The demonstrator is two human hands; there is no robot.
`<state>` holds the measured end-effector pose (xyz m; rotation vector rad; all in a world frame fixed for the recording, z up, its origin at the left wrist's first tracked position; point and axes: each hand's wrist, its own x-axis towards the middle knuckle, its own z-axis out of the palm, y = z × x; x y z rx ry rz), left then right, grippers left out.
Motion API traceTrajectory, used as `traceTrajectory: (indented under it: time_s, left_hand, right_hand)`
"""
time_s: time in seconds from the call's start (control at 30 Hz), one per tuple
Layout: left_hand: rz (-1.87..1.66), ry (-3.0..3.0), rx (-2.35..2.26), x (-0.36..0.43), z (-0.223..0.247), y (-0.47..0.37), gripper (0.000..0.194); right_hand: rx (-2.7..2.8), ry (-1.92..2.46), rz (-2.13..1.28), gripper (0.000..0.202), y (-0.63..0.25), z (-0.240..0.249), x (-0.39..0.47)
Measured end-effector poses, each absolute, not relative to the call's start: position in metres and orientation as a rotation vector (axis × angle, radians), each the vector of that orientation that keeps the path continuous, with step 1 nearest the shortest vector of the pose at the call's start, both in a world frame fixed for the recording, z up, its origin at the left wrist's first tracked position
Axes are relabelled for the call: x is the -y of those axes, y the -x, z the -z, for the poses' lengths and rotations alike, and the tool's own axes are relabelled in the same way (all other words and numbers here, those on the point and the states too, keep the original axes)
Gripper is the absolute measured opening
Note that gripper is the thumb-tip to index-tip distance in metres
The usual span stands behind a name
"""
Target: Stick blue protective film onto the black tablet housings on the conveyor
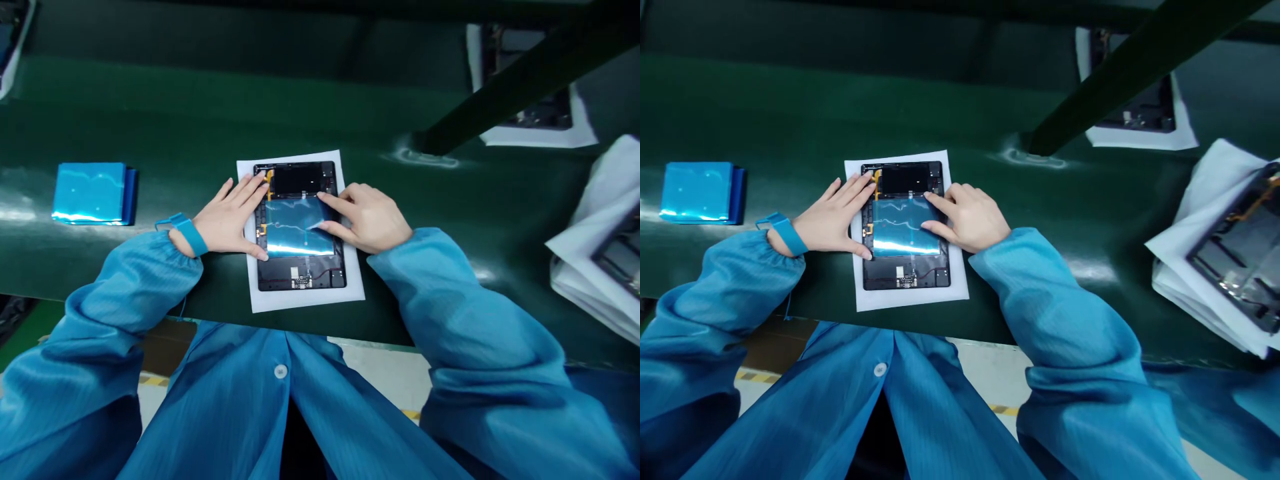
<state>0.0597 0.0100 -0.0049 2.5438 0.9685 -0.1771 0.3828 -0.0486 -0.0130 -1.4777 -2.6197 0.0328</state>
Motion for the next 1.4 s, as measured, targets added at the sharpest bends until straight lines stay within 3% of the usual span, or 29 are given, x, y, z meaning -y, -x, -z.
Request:
traceTrajectory:
  time_s: [0.13,0.4,0.5,0.63,0.7,0.97,1.23,1.4]
  left_hand:
    - [0.221,-2.548,-0.991,-0.01,0.003,-0.06,0.152]
    - [0.273,-2.576,-1.022,-0.006,-0.006,-0.057,0.144]
    - [0.282,-2.62,-1.063,-0.016,-0.018,-0.057,0.132]
    - [0.163,-2.69,-1.329,-0.052,-0.027,-0.078,0.076]
    - [0.094,-2.724,-1.488,-0.07,-0.025,-0.097,0.063]
    - [0.244,-2.72,-1.389,-0.105,-0.003,-0.12,0.043]
    - [0.205,-2.676,-1.341,-0.104,-0.007,-0.113,0.037]
    - [-0.22,-2.531,-1.559,-0.097,-0.036,-0.1,0.03]
  right_hand:
    - [2.762,1.281,0.004,0.083,-0.391,0.012,0.056]
    - [2.783,0.911,-0.036,0.061,-0.392,0.006,0.104]
    - [2.711,1.011,-0.111,0.061,-0.384,0.014,0.098]
    - [2.559,1.397,-0.172,0.069,-0.37,0.023,0.062]
    - [2.459,1.584,-0.156,0.067,-0.363,0.023,0.048]
    - [2.215,1.851,-0.134,0.063,-0.339,0.021,0.078]
    - [1.993,1.989,-0.216,0.054,-0.327,0.024,0.092]
    - [1.626,1.909,-0.551,0.066,-0.337,0.021,0.094]
